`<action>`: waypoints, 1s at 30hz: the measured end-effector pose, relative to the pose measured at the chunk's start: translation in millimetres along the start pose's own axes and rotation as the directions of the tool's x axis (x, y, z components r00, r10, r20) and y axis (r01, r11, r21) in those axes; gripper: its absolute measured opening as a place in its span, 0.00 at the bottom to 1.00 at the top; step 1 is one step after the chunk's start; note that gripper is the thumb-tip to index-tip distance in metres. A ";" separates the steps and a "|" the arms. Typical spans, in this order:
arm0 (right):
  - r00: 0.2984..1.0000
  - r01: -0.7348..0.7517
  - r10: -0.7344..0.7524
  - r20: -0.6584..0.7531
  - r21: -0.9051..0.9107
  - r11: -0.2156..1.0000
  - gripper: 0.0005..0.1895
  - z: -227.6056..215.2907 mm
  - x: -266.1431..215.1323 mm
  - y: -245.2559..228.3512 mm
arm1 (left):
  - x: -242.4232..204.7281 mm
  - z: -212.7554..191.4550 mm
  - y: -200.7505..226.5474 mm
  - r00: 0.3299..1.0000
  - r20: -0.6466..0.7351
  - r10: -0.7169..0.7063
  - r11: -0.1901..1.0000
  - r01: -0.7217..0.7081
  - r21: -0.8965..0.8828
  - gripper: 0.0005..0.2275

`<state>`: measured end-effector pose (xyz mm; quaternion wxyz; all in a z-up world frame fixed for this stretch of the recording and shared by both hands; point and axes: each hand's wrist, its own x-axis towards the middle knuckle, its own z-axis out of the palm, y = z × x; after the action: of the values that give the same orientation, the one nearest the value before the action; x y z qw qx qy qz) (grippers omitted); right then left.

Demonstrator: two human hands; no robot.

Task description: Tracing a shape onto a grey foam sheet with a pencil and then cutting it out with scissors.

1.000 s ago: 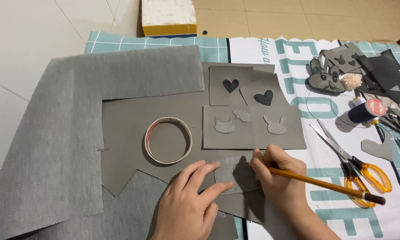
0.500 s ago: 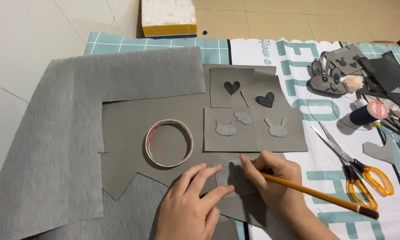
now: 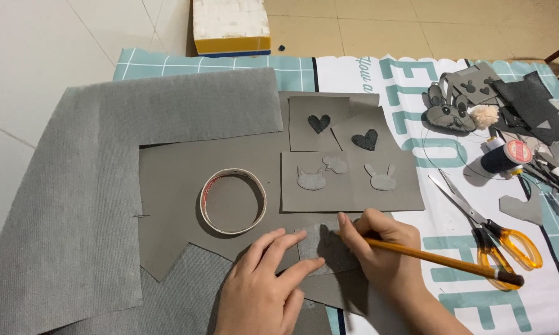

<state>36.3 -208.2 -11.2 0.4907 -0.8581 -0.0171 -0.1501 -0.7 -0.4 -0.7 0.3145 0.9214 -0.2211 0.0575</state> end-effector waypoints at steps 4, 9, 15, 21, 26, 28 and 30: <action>0.997 0.049 -0.052 -0.063 -0.044 0.998 0.25 1.2 -0.6 3.4 | -0.3 0.2 1.1 1.000 -0.017 -0.007 1.000 0.007 0.001 0.21; 0.994 0.076 -0.080 -0.068 -0.049 0.996 0.25 -2.1 -1.6 1.3 | -0.6 0.8 0.3 1.000 -0.004 -0.022 1.000 0.022 0.000 0.22; 0.962 -0.194 0.216 -0.167 0.138 0.971 0.19 -1.4 -5.1 -8.7 | -1.7 1.0 -1.8 0.999 0.027 -0.023 1.000 0.023 -0.015 0.22; 0.981 -0.067 0.087 -0.175 0.119 0.991 0.25 -10.0 2.6 -8.6 | -1.5 1.9 -1.1 1.000 -0.017 -0.010 1.000 0.010 -0.003 0.22; 0.998 -0.063 0.063 -0.024 -0.003 0.998 0.23 -4.5 0.6 1.2 | -0.8 1.4 -0.9 1.000 -0.026 0.004 1.000 -0.004 0.000 0.22; 0.998 -0.068 0.068 0.002 0.043 0.997 0.23 -2.4 1.2 -2.1 | -0.8 1.4 0.0 1.000 -0.023 -0.007 1.000 0.007 0.011 0.22; 1.000 0.018 -0.019 0.018 0.048 0.999 0.24 -1.1 2.5 -4.3 | -0.7 1.4 0.9 0.999 -0.006 -0.041 0.999 0.041 0.011 0.23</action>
<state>37.6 -207.2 -6.4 0.5095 -0.8473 -0.0332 -0.1460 -1.8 -1.6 -1.5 0.3109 0.9273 -0.2009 0.0548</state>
